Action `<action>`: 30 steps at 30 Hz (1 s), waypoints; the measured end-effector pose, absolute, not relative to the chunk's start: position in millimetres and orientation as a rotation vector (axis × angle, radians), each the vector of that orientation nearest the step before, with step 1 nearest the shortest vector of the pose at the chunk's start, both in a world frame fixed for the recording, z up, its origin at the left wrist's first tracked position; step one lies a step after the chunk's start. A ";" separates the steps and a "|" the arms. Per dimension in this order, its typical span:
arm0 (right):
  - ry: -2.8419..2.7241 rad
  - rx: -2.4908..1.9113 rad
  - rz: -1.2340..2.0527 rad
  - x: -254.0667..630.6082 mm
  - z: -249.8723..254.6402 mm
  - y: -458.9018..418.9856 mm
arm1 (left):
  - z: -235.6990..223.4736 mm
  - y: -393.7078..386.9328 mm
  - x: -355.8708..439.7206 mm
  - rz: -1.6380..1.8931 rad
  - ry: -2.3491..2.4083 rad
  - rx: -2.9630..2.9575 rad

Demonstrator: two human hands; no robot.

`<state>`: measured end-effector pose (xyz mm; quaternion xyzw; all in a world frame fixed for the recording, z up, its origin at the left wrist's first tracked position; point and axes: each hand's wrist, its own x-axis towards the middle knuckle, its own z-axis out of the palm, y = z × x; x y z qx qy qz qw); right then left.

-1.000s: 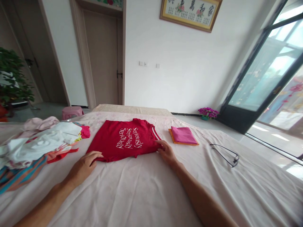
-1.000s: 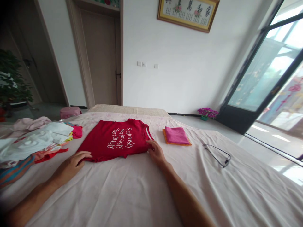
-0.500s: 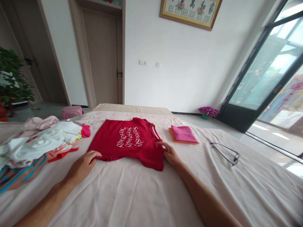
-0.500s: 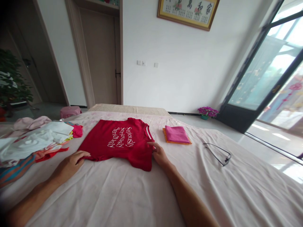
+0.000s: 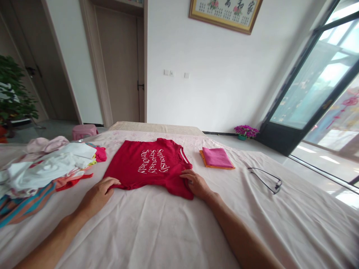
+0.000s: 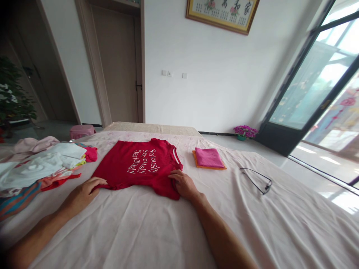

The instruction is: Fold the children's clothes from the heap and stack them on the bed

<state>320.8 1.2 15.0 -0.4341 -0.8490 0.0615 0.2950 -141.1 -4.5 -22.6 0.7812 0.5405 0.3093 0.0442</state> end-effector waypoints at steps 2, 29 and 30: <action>-2.267 -1.159 0.154 320.7 15.4 1.2 | -23.1 -4.8 -141.6 0.955 1.650 2.390; -2.502 -0.778 0.070 303.6 41.4 -26.9 | -16.9 -3.9 -170.5 0.958 1.734 2.182; -2.498 -0.753 0.144 302.5 40.2 -27.1 | -14.6 -4.5 -169.3 0.968 1.722 2.153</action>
